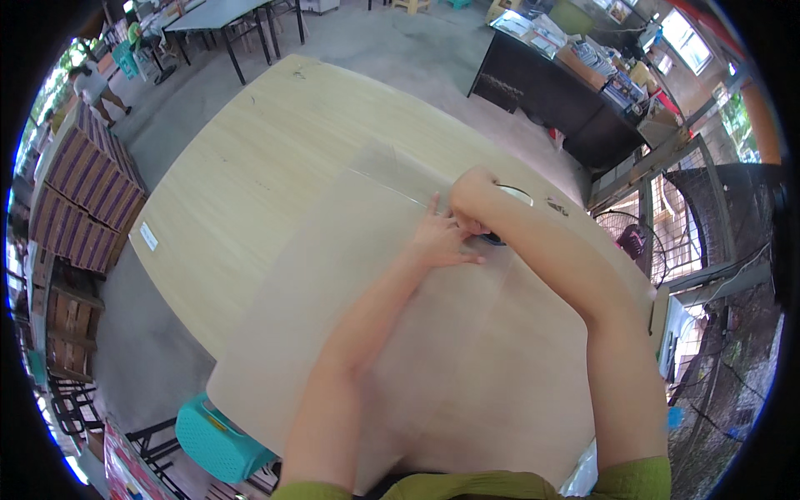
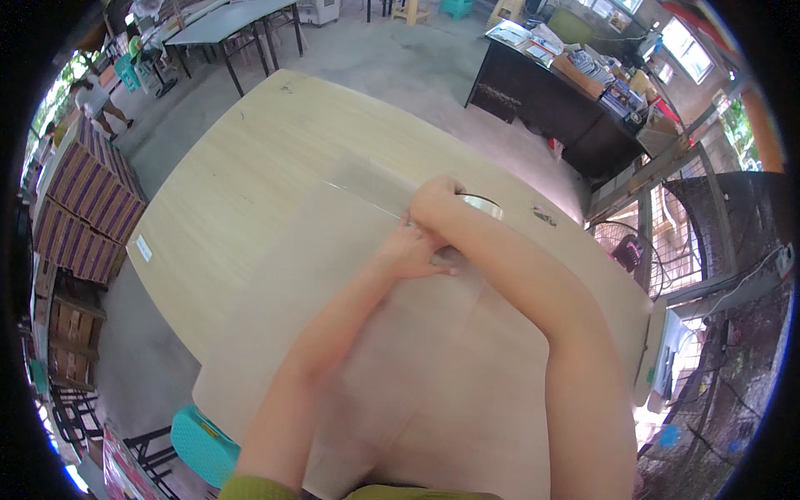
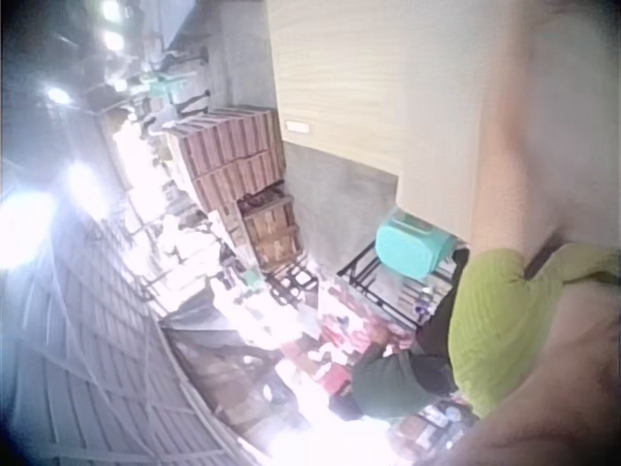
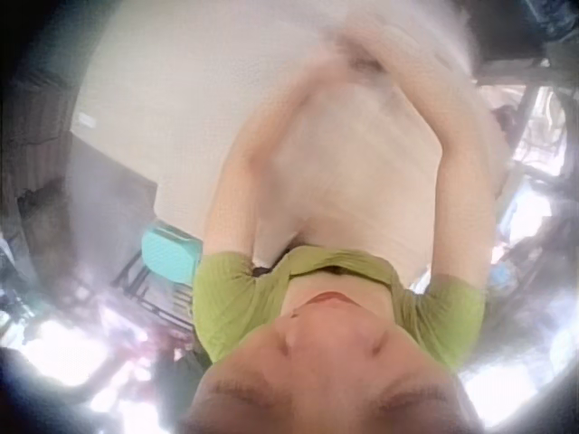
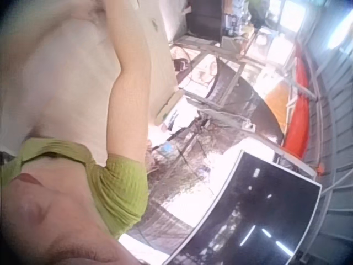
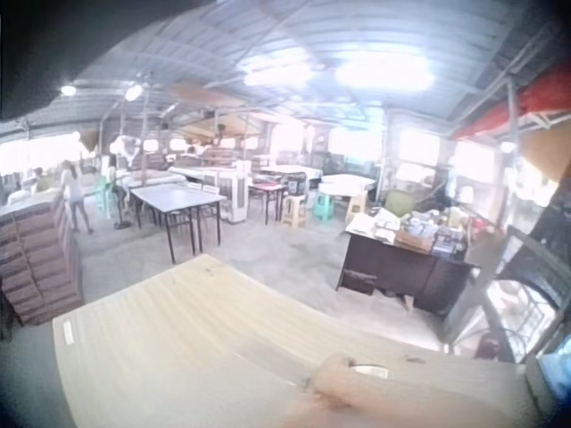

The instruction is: The person wraps a large object with brown paper and plastic film, securing the edges with tape using a hand-held dispenser.

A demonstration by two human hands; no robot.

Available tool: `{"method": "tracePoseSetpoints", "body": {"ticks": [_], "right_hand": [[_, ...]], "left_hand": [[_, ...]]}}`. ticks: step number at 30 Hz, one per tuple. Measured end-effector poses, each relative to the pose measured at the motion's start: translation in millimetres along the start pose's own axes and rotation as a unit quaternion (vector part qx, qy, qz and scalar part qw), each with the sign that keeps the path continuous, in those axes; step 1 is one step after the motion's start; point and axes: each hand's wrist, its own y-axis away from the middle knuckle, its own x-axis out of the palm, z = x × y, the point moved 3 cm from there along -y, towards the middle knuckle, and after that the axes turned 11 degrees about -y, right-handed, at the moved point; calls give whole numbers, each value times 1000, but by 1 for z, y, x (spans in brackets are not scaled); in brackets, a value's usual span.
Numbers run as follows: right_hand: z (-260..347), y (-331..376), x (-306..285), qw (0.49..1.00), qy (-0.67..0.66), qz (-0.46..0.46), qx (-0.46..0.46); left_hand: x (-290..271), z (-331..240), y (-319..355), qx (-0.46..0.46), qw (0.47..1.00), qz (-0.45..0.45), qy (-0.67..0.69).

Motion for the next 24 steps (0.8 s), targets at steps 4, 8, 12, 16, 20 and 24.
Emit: {"method": "tracePoseSetpoints", "body": {"ticks": [4, 8, 12, 16, 20, 24], "right_hand": [[43, -8, 4, 990, 57, -130, -27], [21, -4, 37, 987, 65, -149, -18], [-1, -19, 67, 995, 69, -72, 3], [-93, 12, 164, 979, 38, 160, 120], [-151, 106, 217, 945, -46, 246, 210], [-162, 209, 254, 952, -236, -116, 160]], "left_hand": [[39, 22, 3, 7, 937, -101, 334], [59, 27, -6, -15, 791, -36, 611], [54, 55, 15, -92, 936, 24, 338], [1, 13, 14, -39, 990, 68, -116], [7, 1, 5, -49, 995, 28, -84], [6, -54, -16, -136, 986, 20, -96]]}}
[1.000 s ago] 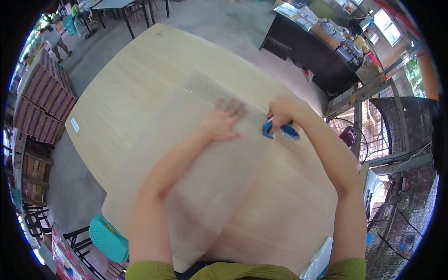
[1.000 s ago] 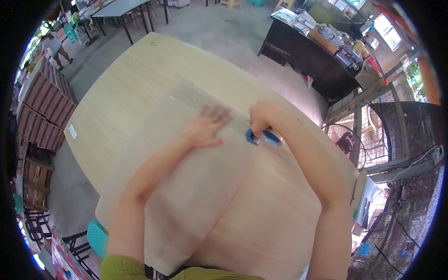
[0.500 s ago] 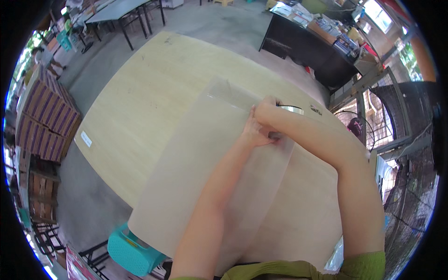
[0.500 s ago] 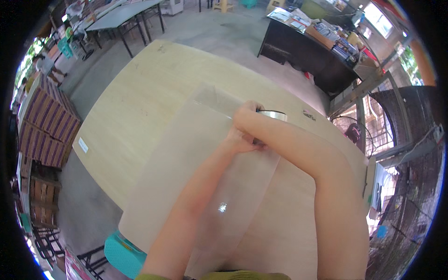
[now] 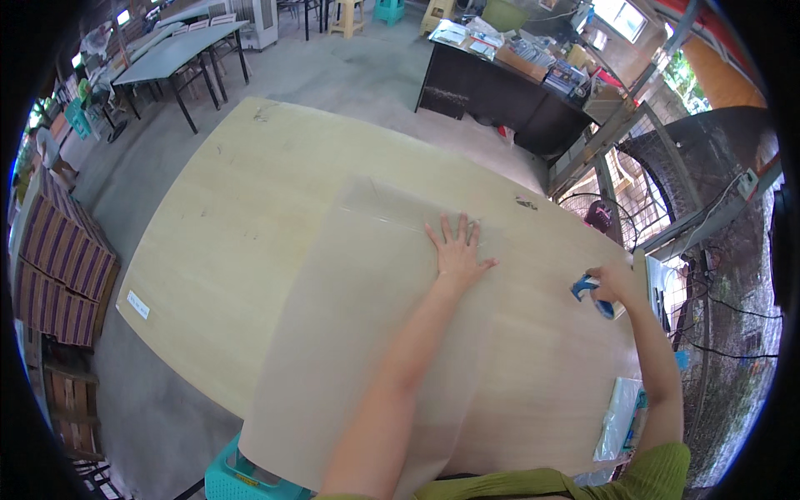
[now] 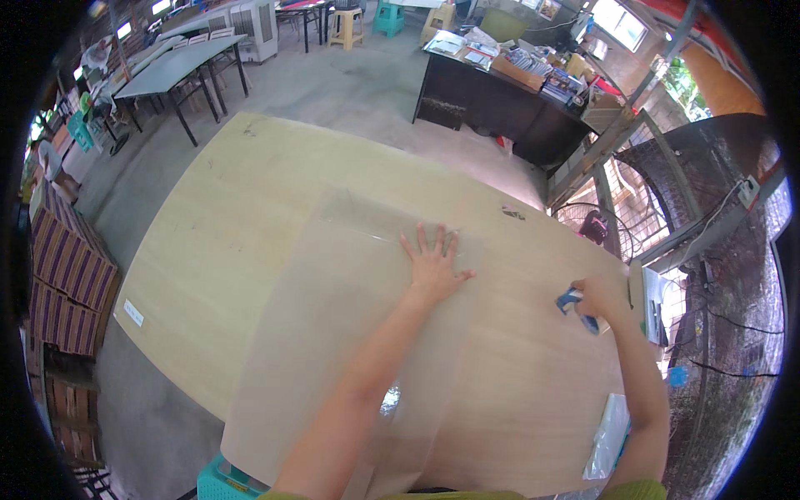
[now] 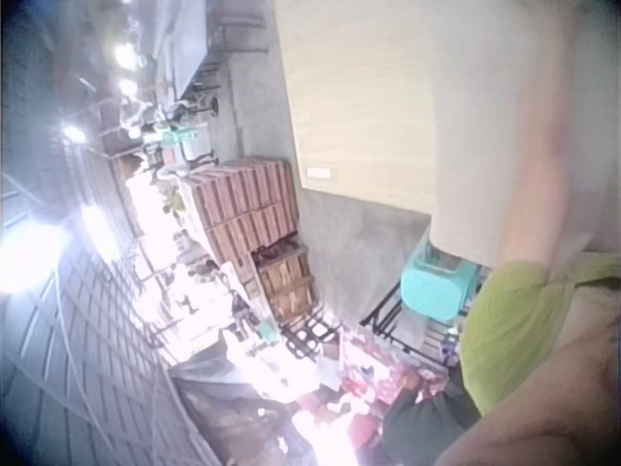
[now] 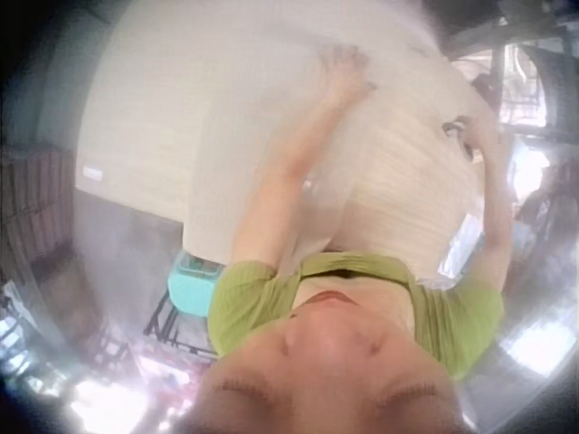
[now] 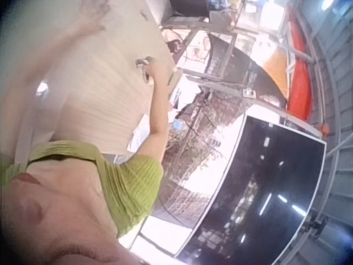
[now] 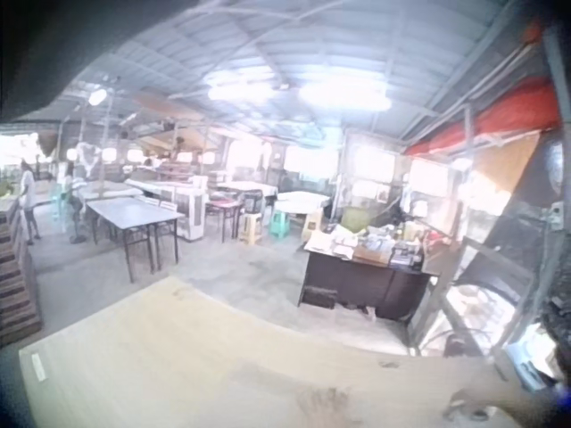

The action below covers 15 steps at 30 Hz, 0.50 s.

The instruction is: The person wraps a large object with brown paper and plastic film, securing the edges with tape using a hand-held dispenser.

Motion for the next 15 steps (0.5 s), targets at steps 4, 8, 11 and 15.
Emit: {"method": "tracePoseSetpoints", "body": {"ticks": [4, 8, 11, 15], "right_hand": [[36, 33, -15, 947, -290, -131, 40], [55, -4, 5, 782, -481, -368, -145], [94, -62, 3, 734, -551, -335, -212], [161, -111, -28, 710, -521, -393, -264]], "left_hand": [[23, -6, -15, 36, 999, -20, -4], [24, -21, 27, 202, 979, 12, -15], [14, 34, 98, 96, 994, -36, 36], [-31, 188, 227, -278, 957, 11, -79]]}}
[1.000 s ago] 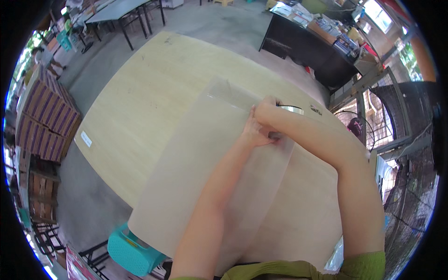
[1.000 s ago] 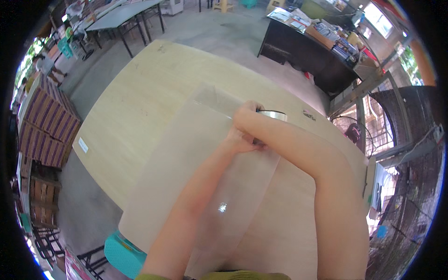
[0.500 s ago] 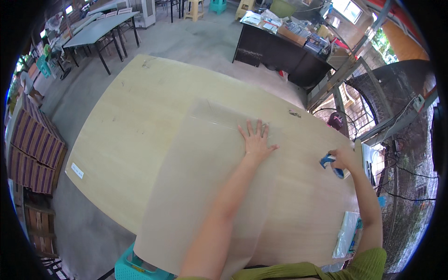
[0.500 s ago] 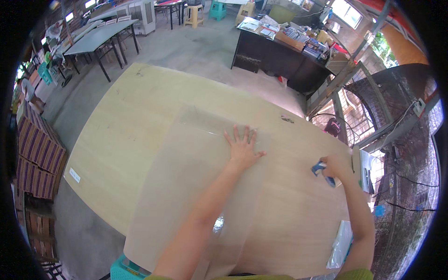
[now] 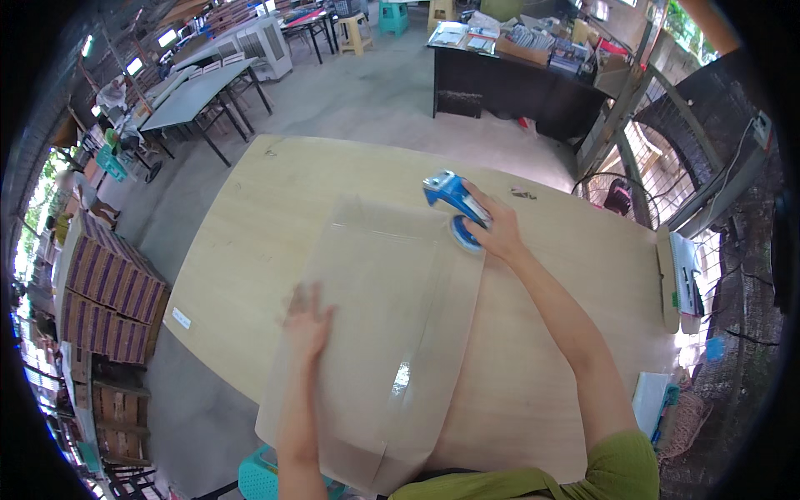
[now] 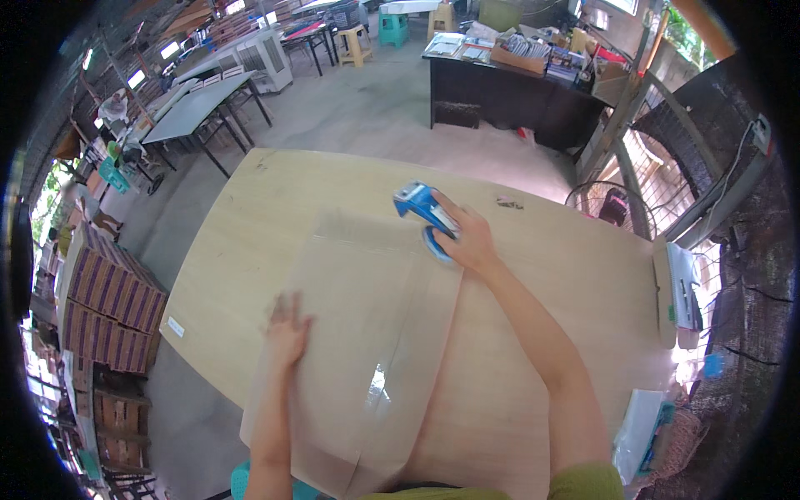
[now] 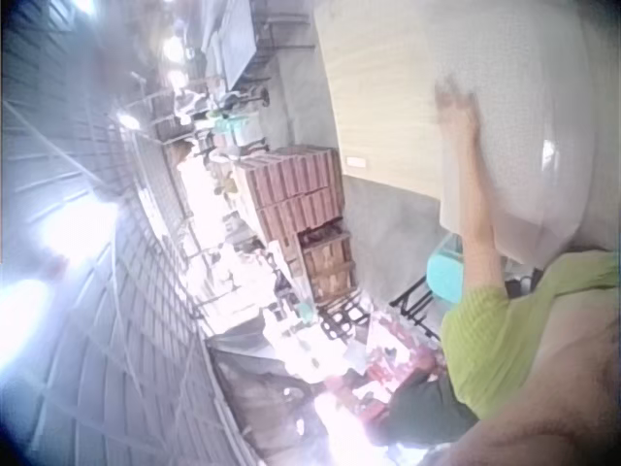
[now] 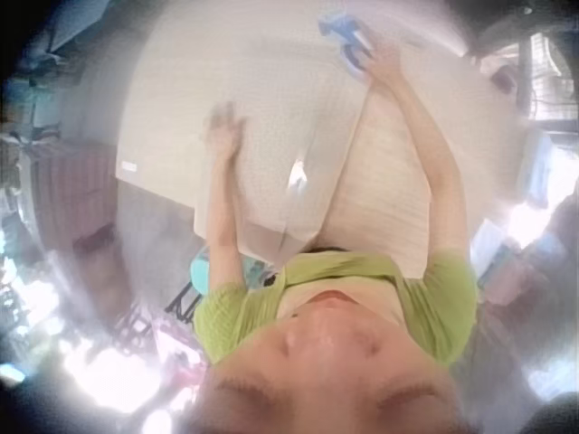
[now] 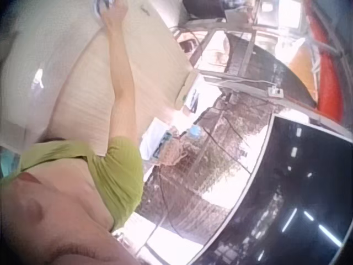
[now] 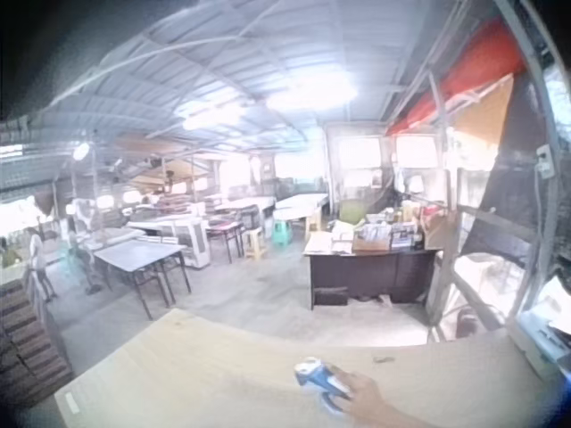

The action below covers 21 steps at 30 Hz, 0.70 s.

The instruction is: The person wraps a large object with brown paper and plastic film, securing the edges with tape using a hand-held dispenser.

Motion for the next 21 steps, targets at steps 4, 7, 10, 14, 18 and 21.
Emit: {"method": "tracePoseSetpoints", "body": {"ticks": [4, 7, 10, 14, 18, 21], "right_hand": [[-23, -10, 44, 999, -16, 52, 3], [-35, -7, 74, 997, -14, 69, -18], [-35, -10, 90, 997, -17, 71, -37], [-28, -33, 133, 995, -40, 71, -54], [-18, -64, 218, 993, -44, 58, -91], [-14, -97, 272, 994, -36, 14, -102]], "left_hand": [[-12, 35, 19, -94, 992, 86, 20], [-16, 41, 18, -94, 993, 74, 21], [-11, 38, 17, -85, 994, 68, 2], [6, 46, 17, -76, 996, 39, 15], [6, 47, 16, -69, 997, 20, 30], [2, 42, 8, -55, 998, 13, 42]]}}
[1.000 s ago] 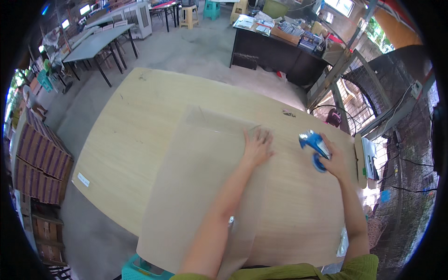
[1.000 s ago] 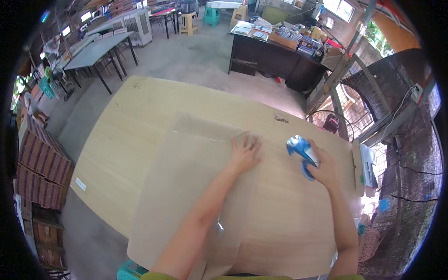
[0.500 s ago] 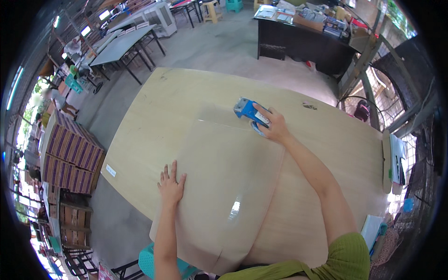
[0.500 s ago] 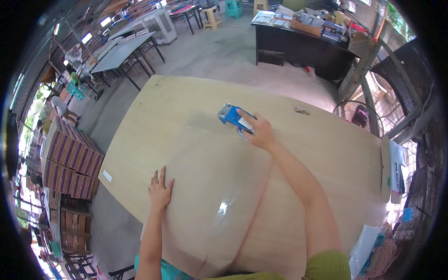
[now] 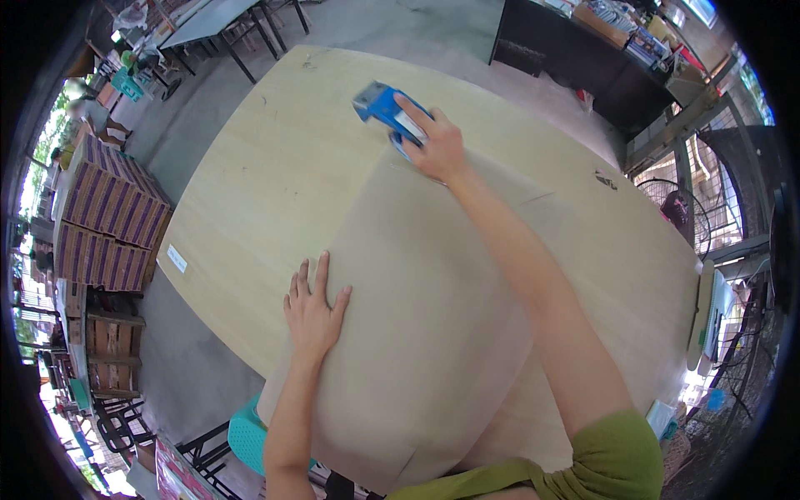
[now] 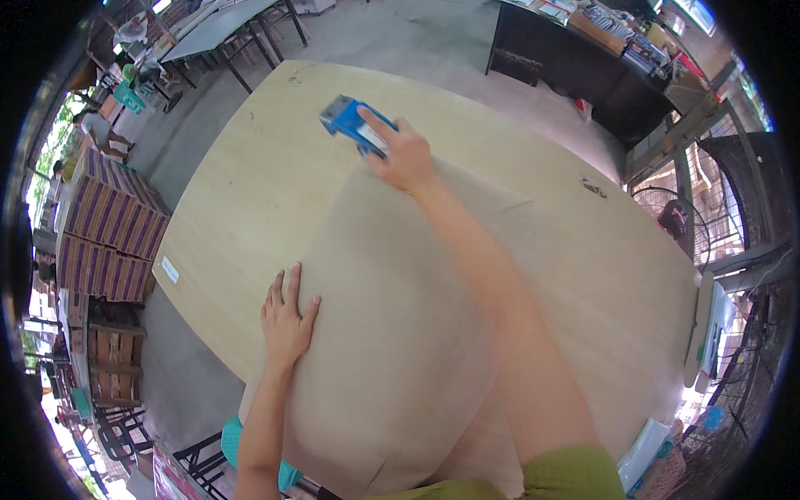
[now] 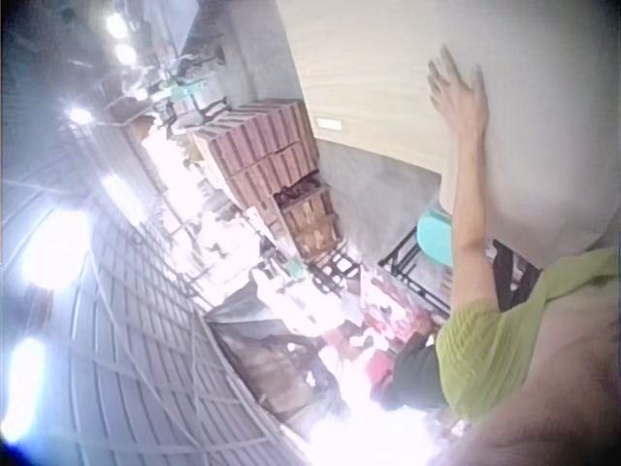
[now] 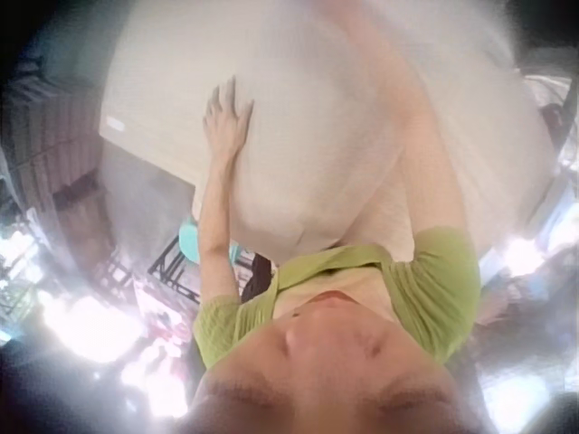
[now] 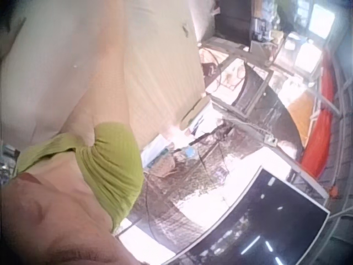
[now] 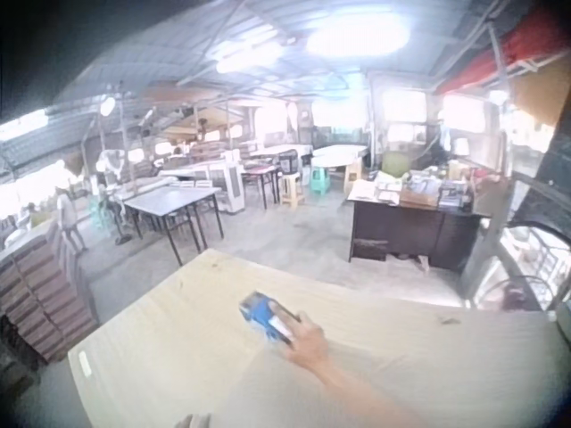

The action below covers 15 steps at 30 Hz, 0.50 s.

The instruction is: The person wraps a large object with brown paper and plastic film, securing the edges with tape using a hand-held dispenser.

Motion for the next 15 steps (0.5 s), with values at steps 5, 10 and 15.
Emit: {"method": "tracePoseSetpoints", "body": {"ticks": [5, 10, 15], "right_hand": [[-2, -8, -3, 997, -32, 63, 0], [-10, 74, -127, 997, -31, 73, -19], [-13, 117, -194, 997, -9, 74, 32]], "left_hand": [[1, 12, 0, -7, 1000, -4, 3], [5, 18, -1, -5, 999, -11, 36], [9, 15, 1, -9, 999, -14, 31]]}}
